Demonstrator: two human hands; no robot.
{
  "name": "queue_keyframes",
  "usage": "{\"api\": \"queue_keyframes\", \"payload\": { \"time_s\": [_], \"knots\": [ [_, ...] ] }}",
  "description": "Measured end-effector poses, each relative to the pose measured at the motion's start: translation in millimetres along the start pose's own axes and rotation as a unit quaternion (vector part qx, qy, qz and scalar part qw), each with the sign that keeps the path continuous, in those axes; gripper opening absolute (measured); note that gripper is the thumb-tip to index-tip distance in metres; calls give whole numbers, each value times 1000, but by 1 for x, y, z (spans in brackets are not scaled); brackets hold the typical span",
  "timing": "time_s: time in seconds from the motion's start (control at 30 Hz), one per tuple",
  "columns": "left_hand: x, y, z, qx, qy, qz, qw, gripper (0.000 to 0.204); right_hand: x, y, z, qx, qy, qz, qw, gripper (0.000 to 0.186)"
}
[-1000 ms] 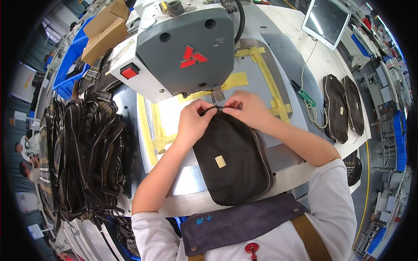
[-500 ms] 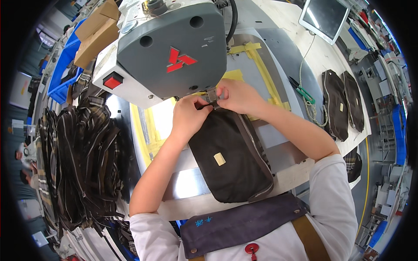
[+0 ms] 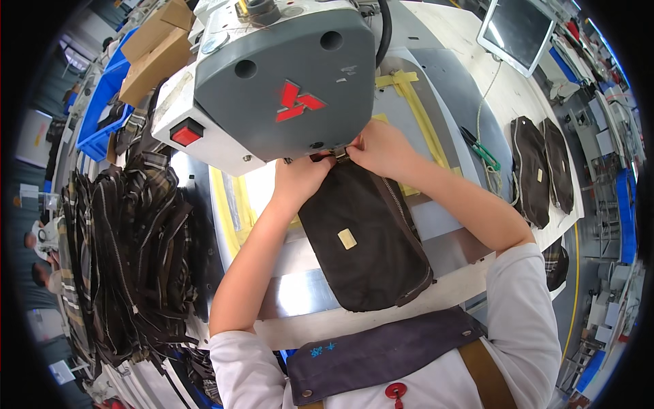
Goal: The person operates an industrial sewing machine to stitch the edges of dark fabric pouches. They align the pouch under the needle, sew short segments, and use scissors to trim threads. The person handles multiple pouches, moving finished items aside and picking up new ones from a stack.
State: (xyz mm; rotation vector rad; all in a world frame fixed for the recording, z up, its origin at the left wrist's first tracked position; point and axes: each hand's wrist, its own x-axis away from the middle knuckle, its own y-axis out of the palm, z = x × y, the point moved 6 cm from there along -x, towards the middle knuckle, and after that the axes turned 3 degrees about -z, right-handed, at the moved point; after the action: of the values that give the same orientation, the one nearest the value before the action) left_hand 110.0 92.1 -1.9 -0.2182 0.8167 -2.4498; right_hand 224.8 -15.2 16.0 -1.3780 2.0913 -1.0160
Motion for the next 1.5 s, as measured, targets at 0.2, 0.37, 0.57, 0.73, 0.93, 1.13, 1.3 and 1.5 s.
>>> {"api": "queue_keyframes", "payload": {
  "time_s": [0.2,0.37,0.57,0.73,0.93,1.13,1.3,1.5],
  "knots": [
    [2,-3,15,-5,8,-8,1000,21,25,6,-12,91,-299,118,943,16],
    [5,-3,3,-34,35,28,998,21,26,19,-11,166,-321,93,928,21],
    [3,3,-7,-87,71,52,992,23,29,17,-15,160,-361,103,913,23],
    [1,0,-5,-39,75,32,996,23,34,19,-27,238,-369,90,894,24],
    [25,-7,14,-198,137,76,968,24,35,21,-23,226,-324,75,916,28],
    [60,6,37,-209,265,49,940,33,34,21,-16,164,-298,108,934,24],
    [53,-1,35,-187,250,5,950,40,30,5,-4,145,-107,158,971,21],
    [54,0,35,-179,265,-9,947,41,13,2,5,59,-1,-20,998,17]
  ]
}}
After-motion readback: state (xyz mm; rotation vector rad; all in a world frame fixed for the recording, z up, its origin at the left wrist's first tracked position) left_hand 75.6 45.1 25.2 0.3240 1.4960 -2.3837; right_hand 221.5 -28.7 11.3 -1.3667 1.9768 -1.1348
